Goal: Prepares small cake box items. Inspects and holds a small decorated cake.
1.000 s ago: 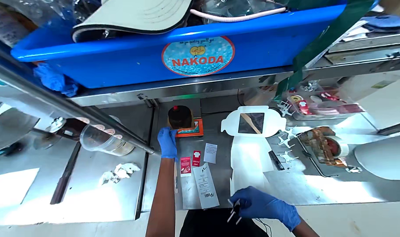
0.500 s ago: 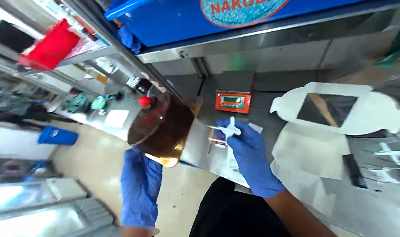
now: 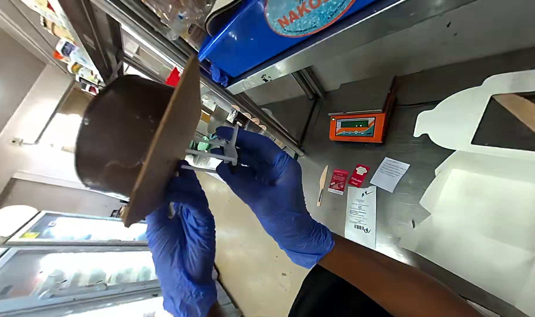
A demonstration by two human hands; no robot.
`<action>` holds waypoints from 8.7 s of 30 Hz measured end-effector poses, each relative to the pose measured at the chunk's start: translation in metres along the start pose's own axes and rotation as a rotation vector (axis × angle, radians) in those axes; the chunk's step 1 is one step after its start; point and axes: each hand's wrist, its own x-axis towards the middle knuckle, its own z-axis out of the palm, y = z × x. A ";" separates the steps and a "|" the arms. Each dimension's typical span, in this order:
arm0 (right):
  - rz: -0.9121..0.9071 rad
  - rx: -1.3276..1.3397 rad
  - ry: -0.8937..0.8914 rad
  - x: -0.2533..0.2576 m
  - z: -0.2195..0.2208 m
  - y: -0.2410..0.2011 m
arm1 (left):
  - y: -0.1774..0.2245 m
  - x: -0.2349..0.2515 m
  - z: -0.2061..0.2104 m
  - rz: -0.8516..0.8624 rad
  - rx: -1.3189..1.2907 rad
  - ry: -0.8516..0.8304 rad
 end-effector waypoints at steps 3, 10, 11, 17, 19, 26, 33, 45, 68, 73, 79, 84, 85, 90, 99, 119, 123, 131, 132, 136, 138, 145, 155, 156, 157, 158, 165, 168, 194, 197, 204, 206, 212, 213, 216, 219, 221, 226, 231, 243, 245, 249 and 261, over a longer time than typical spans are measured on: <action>-0.015 -0.001 0.008 -0.001 0.000 -0.003 | -0.005 -0.001 0.002 -0.022 -0.035 -0.029; -0.247 -0.182 -0.001 0.000 -0.007 0.000 | -0.013 -0.001 0.000 -0.088 -0.136 -0.025; -0.233 -0.199 0.003 0.000 -0.008 -0.001 | -0.014 0.000 -0.001 -0.104 -0.160 -0.029; -0.088 -0.165 0.041 -0.005 -0.011 -0.004 | -0.021 0.003 -0.004 -0.121 -0.206 0.007; -0.109 -0.188 0.037 -0.004 -0.013 -0.003 | -0.023 0.005 -0.005 -0.121 -0.221 0.011; -0.170 -0.293 0.030 0.001 -0.020 -0.006 | -0.032 0.007 -0.005 -0.130 -0.271 0.021; -0.152 -0.268 0.023 0.006 -0.024 -0.010 | -0.037 0.009 -0.006 -0.109 -0.254 0.018; -0.141 -0.247 0.005 0.015 -0.025 -0.012 | -0.039 0.010 -0.003 -0.118 -0.276 0.020; -0.230 -0.344 -0.023 0.007 -0.020 -0.005 | -0.035 0.008 -0.007 -0.114 -0.303 0.035; -0.250 -0.360 -0.012 0.003 -0.018 -0.003 | -0.036 0.005 -0.006 -0.133 -0.321 0.062; -0.425 -0.445 -0.056 0.005 -0.025 0.007 | -0.037 0.001 -0.002 -0.137 -0.312 0.037; -0.397 -0.443 -0.041 0.005 -0.027 0.005 | -0.035 0.002 -0.004 -0.174 -0.337 0.029; -0.398 -0.430 -0.030 0.006 -0.027 0.005 | -0.036 0.002 -0.005 -0.175 -0.338 0.023; -0.399 -0.441 -0.011 0.003 -0.024 0.005 | -0.036 -0.002 -0.004 -0.151 -0.313 0.020; -0.516 -0.565 -0.089 -0.001 -0.025 0.006 | -0.034 -0.006 -0.004 -0.110 -0.277 0.030; -0.285 -0.343 -0.066 -0.002 -0.018 0.001 | -0.032 -0.006 -0.009 -0.140 -0.307 -0.019; -0.261 -0.313 -0.043 -0.003 -0.016 -0.002 | -0.032 -0.006 -0.010 -0.154 -0.311 -0.021; -0.180 -0.250 0.019 -0.006 -0.016 -0.001 | -0.036 -0.005 -0.010 -0.149 -0.342 -0.010; -0.163 -0.228 0.019 -0.007 -0.017 -0.001 | -0.036 -0.004 -0.010 -0.151 -0.344 -0.013; -0.138 -0.208 0.030 -0.007 -0.017 -0.001 | -0.037 -0.004 -0.014 -0.162 -0.363 -0.023; -0.186 -0.279 0.003 -0.010 -0.018 -0.001 | -0.038 -0.004 -0.013 -0.156 -0.373 -0.013; -0.286 -0.374 0.003 -0.010 -0.019 0.003 | -0.038 -0.004 -0.013 -0.155 -0.337 0.006; -0.260 -0.414 -0.007 -0.010 -0.018 -0.001 | -0.039 -0.003 -0.014 -0.069 -0.234 0.023; -0.227 -0.383 0.001 -0.011 -0.018 -0.002 | -0.041 -0.003 -0.014 -0.041 -0.197 0.039; -0.198 -0.353 0.008 -0.012 -0.018 -0.002 | -0.042 -0.003 -0.016 -0.015 -0.178 0.047; -0.184 -0.333 0.018 -0.013 -0.018 -0.002 | -0.044 -0.003 -0.018 0.013 -0.159 0.045; -0.068 -0.422 0.031 -0.019 -0.035 -0.001 | -0.056 -0.001 -0.028 0.127 0.005 0.192; 0.220 -0.324 -0.068 -0.022 -0.057 -0.021 | -0.061 -0.002 -0.046 0.108 0.036 0.207; 0.765 -0.296 0.170 -0.009 -0.114 -0.076 | -0.090 0.022 -0.115 -0.108 0.027 -0.003; 0.745 -0.227 0.248 -0.013 -0.109 -0.075 | -0.093 0.025 -0.119 -0.121 0.005 -0.085; 0.680 -0.236 0.353 -0.015 -0.090 -0.071 | -0.098 0.027 -0.114 -0.137 0.095 -0.070; 0.670 -0.216 0.364 -0.017 -0.091 -0.072 | -0.100 0.027 -0.114 -0.148 0.088 -0.062; 0.627 -0.222 0.370 -0.024 -0.096 -0.074 | -0.107 0.025 -0.116 -0.156 0.073 -0.068; 0.626 -0.235 0.398 -0.025 -0.096 -0.075 | -0.108 0.024 -0.116 -0.159 0.074 -0.068; 0.617 -0.260 0.464 -0.028 -0.097 -0.074 | -0.112 0.022 -0.117 -0.180 0.071 -0.068; 0.588 -0.237 0.484 -0.032 -0.101 -0.072 | -0.117 0.020 -0.120 -0.183 0.074 -0.082; 0.567 -0.220 0.484 -0.034 -0.104 -0.071 | -0.119 0.019 -0.122 -0.190 0.081 -0.083; 0.526 -0.192 0.496 -0.041 -0.112 -0.063 | -0.122 0.017 -0.129 -0.199 0.091 -0.093; 0.554 -0.214 0.535 -0.048 -0.116 -0.040 | -0.119 0.007 -0.153 -0.206 0.121 -0.036; 0.818 -0.234 0.473 -0.089 -0.123 0.056 | -0.053 -0.056 -0.234 -0.416 0.189 0.107; 0.830 -0.255 0.456 -0.094 -0.121 0.075 | -0.046 -0.058 -0.251 -0.416 0.165 0.120; 0.789 -0.257 0.431 -0.106 -0.121 0.120 | -0.031 -0.045 -0.299 -0.429 0.193 0.082; 0.533 -0.405 0.783 -0.153 -0.114 0.271 | -0.013 0.027 -0.453 -0.676 0.096 -0.093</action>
